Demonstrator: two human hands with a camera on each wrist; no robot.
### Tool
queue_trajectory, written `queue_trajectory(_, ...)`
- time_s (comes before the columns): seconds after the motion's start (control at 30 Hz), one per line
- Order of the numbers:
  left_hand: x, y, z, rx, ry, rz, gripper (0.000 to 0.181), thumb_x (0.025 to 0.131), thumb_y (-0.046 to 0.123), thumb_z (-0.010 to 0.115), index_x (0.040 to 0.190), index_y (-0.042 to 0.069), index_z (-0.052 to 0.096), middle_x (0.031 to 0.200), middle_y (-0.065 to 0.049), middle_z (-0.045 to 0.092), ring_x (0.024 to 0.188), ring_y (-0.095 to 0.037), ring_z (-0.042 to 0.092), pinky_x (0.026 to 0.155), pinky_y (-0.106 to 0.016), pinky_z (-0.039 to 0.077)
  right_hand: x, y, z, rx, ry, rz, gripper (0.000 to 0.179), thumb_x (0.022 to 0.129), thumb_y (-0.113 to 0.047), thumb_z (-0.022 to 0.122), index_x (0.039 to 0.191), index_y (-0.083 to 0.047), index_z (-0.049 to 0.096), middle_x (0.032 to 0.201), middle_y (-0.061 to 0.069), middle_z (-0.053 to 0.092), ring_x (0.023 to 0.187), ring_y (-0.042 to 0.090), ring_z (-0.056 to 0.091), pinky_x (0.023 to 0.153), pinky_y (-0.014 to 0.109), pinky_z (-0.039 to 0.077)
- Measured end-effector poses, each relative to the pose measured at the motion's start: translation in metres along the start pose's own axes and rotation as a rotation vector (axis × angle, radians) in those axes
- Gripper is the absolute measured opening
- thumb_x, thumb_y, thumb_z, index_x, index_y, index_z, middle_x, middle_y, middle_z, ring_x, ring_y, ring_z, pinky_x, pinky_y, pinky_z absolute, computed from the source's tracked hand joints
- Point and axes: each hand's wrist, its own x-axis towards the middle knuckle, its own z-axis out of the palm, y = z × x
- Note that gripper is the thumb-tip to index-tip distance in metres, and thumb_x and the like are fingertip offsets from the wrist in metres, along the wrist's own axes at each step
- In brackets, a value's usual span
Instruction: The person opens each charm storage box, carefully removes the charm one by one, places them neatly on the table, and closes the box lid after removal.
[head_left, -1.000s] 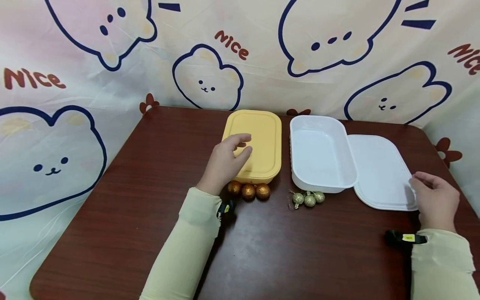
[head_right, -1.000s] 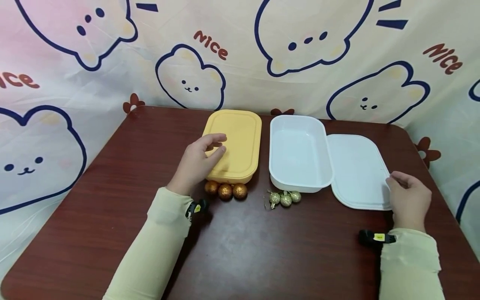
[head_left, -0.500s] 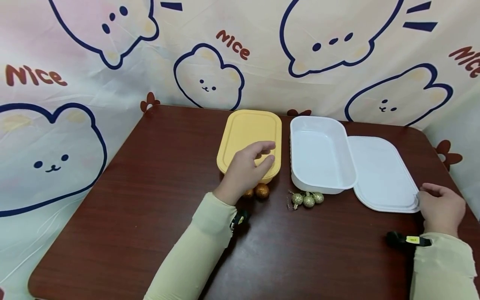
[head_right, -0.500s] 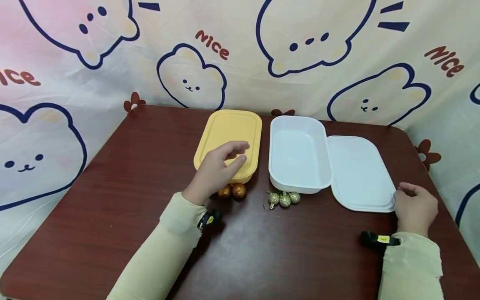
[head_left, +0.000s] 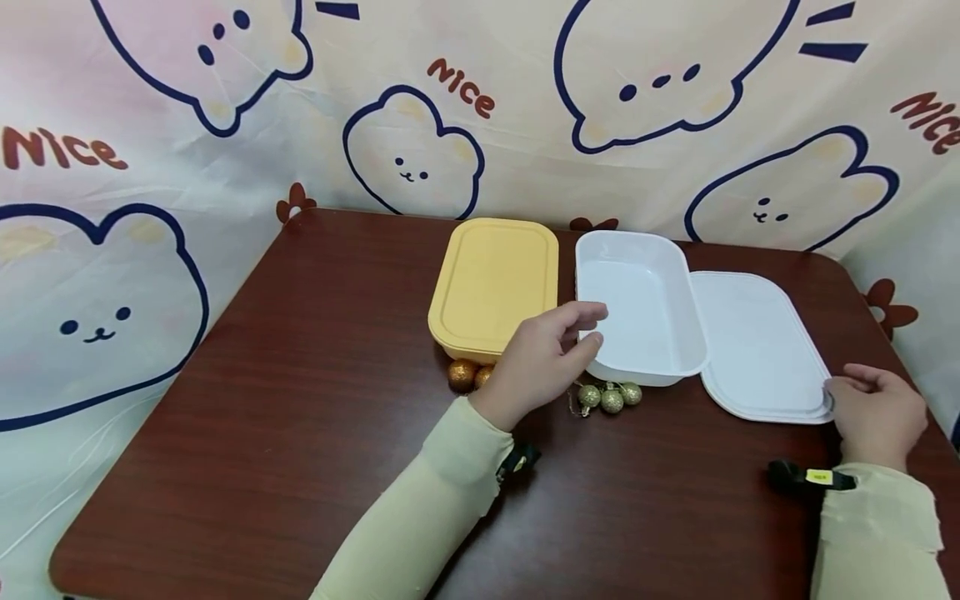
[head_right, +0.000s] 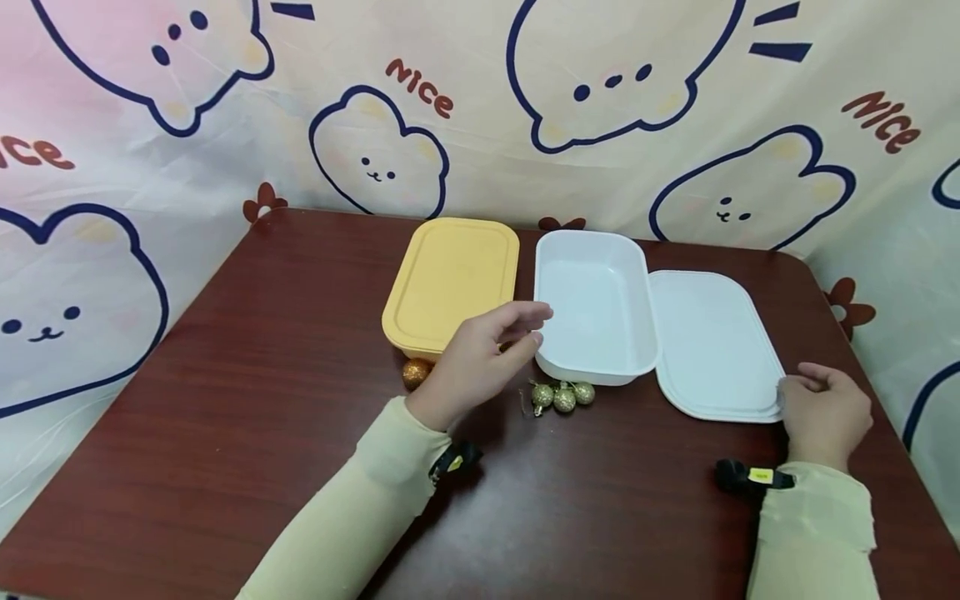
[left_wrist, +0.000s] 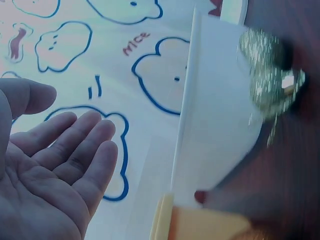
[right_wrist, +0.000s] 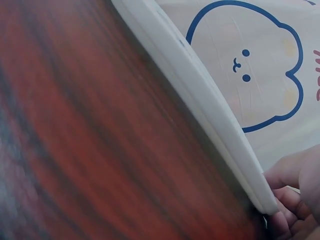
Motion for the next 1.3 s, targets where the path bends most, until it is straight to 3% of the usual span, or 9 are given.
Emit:
queue_trajectory(0.1, 0.0, 0.004, 0.01, -0.018, -0.027, -0.004, 0.034, 0.1, 0.015, 0.059, 0.133, 0.006, 0.063, 0.13, -0.004, 0.067, 0.119, -0.009, 0.062, 0.098, -0.018, 0.046, -0.001, -0.002, 0.0, 0.072, 0.019, 0.014, 0.015, 0.092, -0.02, 0.066, 0.097, -0.034, 0.063, 0.071, -0.021, 0.049, 0.064, -0.003, 0.046, 0.049, 0.012, 0.038)
queue_trajectory(0.37, -0.003, 0.014, 0.044, -0.128, -0.145, -0.041, 0.033, 0.102, 0.017, 0.058, 0.133, 0.009, 0.064, 0.13, 0.001, 0.067, 0.113, 0.0, 0.061, 0.093, -0.011, 0.046, 0.0, -0.004, -0.002, 0.122, 0.062, 0.03, 0.022, 0.09, -0.018, 0.066, 0.081, -0.037, 0.059, 0.073, -0.019, 0.048, 0.066, -0.002, 0.044, 0.049, 0.012, 0.037)
queue_trajectory(0.6, -0.006, 0.024, 0.077, -0.222, -0.279, -0.048, 0.038, 0.102, 0.017, 0.058, 0.138, 0.007, 0.06, 0.137, 0.001, 0.062, 0.119, 0.003, 0.057, 0.095, -0.008, 0.042, 0.002, -0.002, -0.001, 0.133, 0.075, 0.041, 0.02, 0.091, -0.019, 0.066, 0.082, -0.037, 0.062, 0.078, -0.015, 0.048, 0.068, 0.001, 0.043, 0.049, 0.013, 0.037)
queue_trajectory(0.7, -0.007, 0.027, 0.09, -0.174, -0.324, -0.061, 0.043, 0.102, 0.022, 0.058, 0.143, 0.01, 0.056, 0.14, 0.004, 0.059, 0.122, 0.004, 0.054, 0.095, -0.006, 0.039, 0.002, -0.001, 0.0, 0.14, 0.072, 0.05, 0.013, 0.091, -0.02, 0.066, 0.095, -0.031, 0.071, 0.078, -0.015, 0.048, 0.067, 0.002, 0.044, 0.049, 0.013, 0.037)
queue_trajectory(0.83, -0.008, 0.029, 0.103, -0.085, -0.368, -0.093, 0.051, 0.101, 0.031, 0.057, 0.149, 0.015, 0.048, 0.144, 0.006, 0.055, 0.124, 0.0, 0.055, 0.094, -0.006, 0.039, 0.001, -0.003, 0.0, 0.151, 0.047, 0.092, 0.021, 0.09, -0.021, 0.066, 0.109, -0.028, 0.073, 0.083, -0.015, 0.049, 0.071, 0.002, 0.044, 0.05, 0.014, 0.038)
queue_trajectory(1.0, -0.007, 0.027, 0.119, -0.016, -0.409, -0.148, 0.061, 0.1, 0.037, 0.058, 0.154, 0.017, 0.04, 0.147, 0.006, 0.051, 0.126, -0.003, 0.053, 0.096, -0.009, 0.039, 0.003, -0.006, -0.001, 0.172, 0.02, 0.125, 0.016, 0.088, -0.02, 0.067, 0.097, -0.033, 0.072, 0.088, -0.014, 0.049, 0.075, 0.003, 0.044, 0.047, 0.017, 0.039)
queue_trajectory(1.2, -0.004, 0.025, 0.143, 0.026, -0.469, -0.222, 0.071, 0.098, 0.041, 0.059, 0.157, 0.012, 0.032, 0.156, 0.008, 0.036, 0.14, 0.0, 0.034, 0.108, -0.015, 0.031, 0.005, -0.004, -0.003, 0.165, 0.007, 0.142, 0.015, 0.087, -0.021, 0.066, 0.086, -0.035, 0.069, 0.088, -0.013, 0.049, 0.074, 0.005, 0.044, 0.044, 0.02, 0.04)
queue_trajectory(1.3, -0.002, 0.024, 0.153, -0.001, -0.473, -0.263, 0.075, 0.098, 0.04, 0.06, 0.159, 0.011, 0.028, 0.161, 0.008, 0.027, 0.144, 0.0, 0.026, 0.111, -0.016, 0.028, 0.005, -0.004, -0.004, 0.159, -0.002, 0.148, 0.014, 0.088, -0.022, 0.066, 0.087, -0.036, 0.069, 0.088, -0.014, 0.048, 0.075, 0.005, 0.044, 0.043, 0.02, 0.04)
